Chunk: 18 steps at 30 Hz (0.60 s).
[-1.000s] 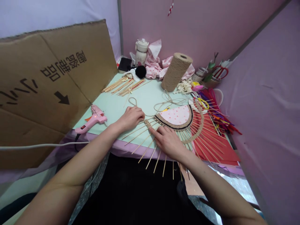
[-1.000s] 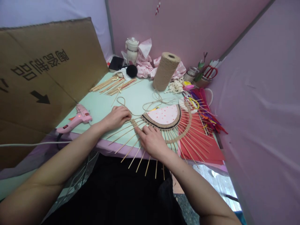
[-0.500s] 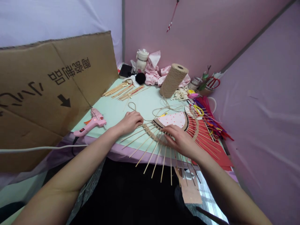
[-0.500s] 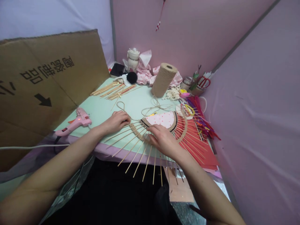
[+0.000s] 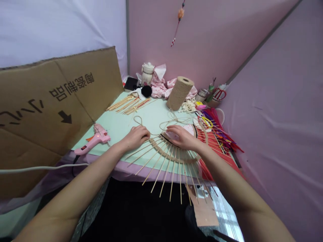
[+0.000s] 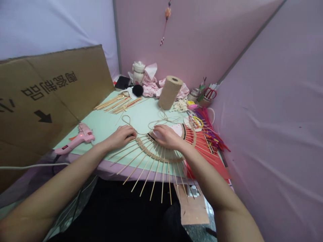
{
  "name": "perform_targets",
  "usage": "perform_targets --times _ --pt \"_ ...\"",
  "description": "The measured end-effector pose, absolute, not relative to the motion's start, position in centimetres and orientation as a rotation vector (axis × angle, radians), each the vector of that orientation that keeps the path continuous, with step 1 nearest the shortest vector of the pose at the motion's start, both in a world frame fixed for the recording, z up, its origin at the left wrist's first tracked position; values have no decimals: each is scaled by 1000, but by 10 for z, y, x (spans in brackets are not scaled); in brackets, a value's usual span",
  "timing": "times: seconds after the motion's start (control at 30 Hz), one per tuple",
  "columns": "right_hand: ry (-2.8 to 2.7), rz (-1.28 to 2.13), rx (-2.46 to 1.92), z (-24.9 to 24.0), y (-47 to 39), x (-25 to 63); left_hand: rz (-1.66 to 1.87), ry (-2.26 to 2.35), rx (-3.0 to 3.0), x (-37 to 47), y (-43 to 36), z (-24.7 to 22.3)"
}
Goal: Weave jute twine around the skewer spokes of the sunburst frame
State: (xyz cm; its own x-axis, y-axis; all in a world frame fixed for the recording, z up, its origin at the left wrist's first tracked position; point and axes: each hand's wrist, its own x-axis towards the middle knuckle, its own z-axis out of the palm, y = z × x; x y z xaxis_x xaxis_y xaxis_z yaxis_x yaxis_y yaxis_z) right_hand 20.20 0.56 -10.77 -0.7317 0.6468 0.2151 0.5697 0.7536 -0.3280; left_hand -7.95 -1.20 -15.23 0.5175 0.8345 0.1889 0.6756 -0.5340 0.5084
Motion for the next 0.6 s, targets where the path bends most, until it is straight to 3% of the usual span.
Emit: perform_targets --times 0.6 --pt "-2722 385 -1118 -124 46 193 607 1229 2403 -80 -14 -154"
